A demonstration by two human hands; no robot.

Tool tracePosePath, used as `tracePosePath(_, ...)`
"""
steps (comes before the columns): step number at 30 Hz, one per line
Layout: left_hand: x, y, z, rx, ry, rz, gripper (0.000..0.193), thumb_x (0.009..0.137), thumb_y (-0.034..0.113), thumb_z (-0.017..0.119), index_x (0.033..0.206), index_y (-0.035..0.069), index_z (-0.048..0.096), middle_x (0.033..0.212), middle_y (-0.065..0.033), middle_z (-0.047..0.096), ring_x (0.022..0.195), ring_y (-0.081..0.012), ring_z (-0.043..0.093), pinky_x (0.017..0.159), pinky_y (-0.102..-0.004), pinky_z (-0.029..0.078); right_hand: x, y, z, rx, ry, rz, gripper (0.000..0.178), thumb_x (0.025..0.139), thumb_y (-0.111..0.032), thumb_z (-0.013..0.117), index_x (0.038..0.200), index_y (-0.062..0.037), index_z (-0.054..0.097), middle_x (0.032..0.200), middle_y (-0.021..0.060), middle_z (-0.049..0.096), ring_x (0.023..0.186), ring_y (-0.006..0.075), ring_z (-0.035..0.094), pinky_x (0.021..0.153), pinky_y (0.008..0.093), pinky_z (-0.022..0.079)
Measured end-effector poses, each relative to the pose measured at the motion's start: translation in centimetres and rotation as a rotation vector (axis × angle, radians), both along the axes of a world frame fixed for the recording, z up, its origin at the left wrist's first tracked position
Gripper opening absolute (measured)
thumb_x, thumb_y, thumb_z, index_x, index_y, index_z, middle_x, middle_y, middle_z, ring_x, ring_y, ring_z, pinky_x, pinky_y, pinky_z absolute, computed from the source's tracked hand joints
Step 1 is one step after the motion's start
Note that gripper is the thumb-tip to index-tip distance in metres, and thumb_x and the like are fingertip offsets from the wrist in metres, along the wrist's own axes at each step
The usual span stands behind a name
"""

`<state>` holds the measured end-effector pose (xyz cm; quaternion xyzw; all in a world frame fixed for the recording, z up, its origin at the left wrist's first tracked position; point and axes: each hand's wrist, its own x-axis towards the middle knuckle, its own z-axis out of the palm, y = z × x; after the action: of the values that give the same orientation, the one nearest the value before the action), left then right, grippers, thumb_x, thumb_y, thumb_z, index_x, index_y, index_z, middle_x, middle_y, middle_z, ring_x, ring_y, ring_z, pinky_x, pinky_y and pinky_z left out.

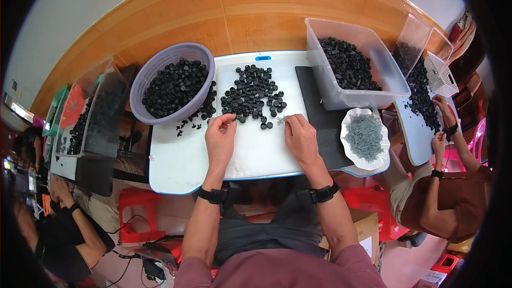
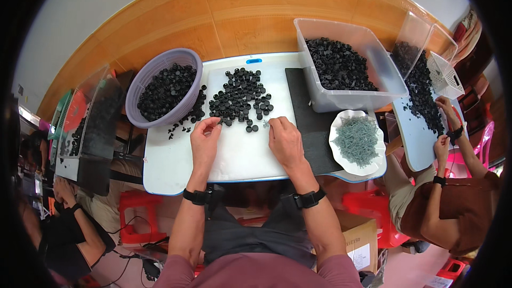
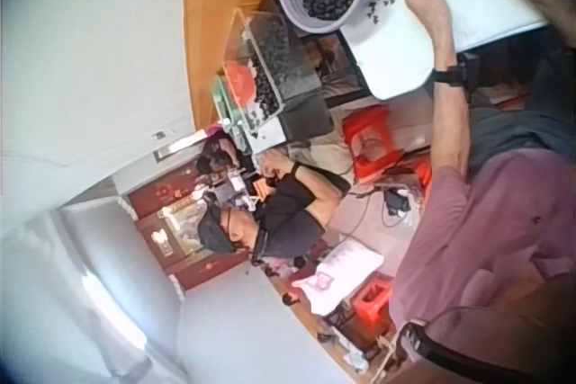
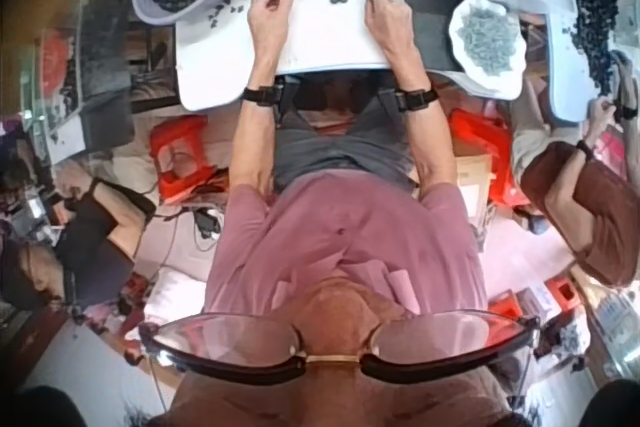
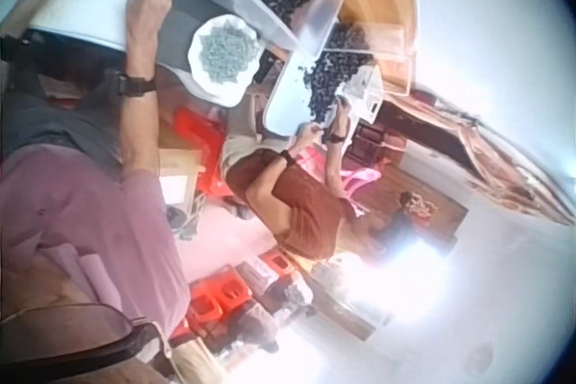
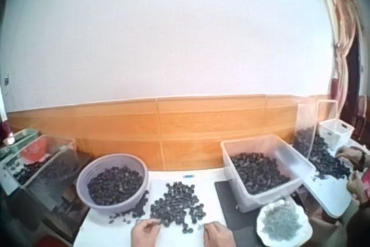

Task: Manual assembly of small plastic components at a workshop table.

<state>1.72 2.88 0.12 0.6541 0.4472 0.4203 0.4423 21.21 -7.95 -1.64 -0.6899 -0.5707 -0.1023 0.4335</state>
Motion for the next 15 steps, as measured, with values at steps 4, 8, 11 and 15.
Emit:
tracePosePath(4,-0.6,1.2,1.5,0.112,0.324,-0.107,0.02,0.087,0.004,0.07,0.107,0.004,0.073,0.097,-0.0073,0.06,0.084,-0.018,0.061,0.077,-0.0305,0.051,0.0,0.1,0.0,0.002,-0.033,0.014,0.012,0.083,0.002,0.067,0.094,-0.0024,0.065,0.087,0.0138,0.064,0.078,0.0344,0.066,0.07,0.0437,0.055)
tracePosePath(8,0.0,2.0,1.2,0.432,0.479,-0.177,0.016,0.086,0.012,0.072,0.102,0.007,0.074,0.096,-0.0102,0.062,0.09,-0.0275,0.064,0.079,-0.0383,0.051,0.0,0.0,-0.2,-0.012,-0.038,0.01,0.013,0.082,0.002,0.067,0.094,-0.0021,0.065,0.087,0.0138,0.063,0.079,0.034,0.066,0.07,0.0432,0.055)
tracePosePath(11,0.6,1.6,1.4,0.354,0.523,-0.18,0.016,0.086,0.016,0.073,0.099,0.007,0.074,0.094,-0.0086,0.063,0.091,-0.0277,0.063,0.081,-0.0389,0.05,-0.1,0.0,-0.1,-0.009,-0.04,0.013,0.013,0.082,0.002,0.066,0.094,-0.0021,0.064,0.086,0.0137,0.063,0.078,0.0339,0.066,0.07,0.0432,0.055)
tracePosePath(15,1.6,1.0,1.7,0.511,0.675,-0.025,0.02,0.083,0.024,0.077,0.094,0.008,0.075,0.09,-0.0051,0.063,0.09,-0.025,0.061,0.078,-0.0392,0.047,-0.1,0.0,-0.2,0.011,-0.053,0.015,0.012,0.081,0.002,0.066,0.092,-0.0019,0.064,0.085,0.0135,0.062,0.078,0.0332,0.066,0.07,0.0431,0.054)
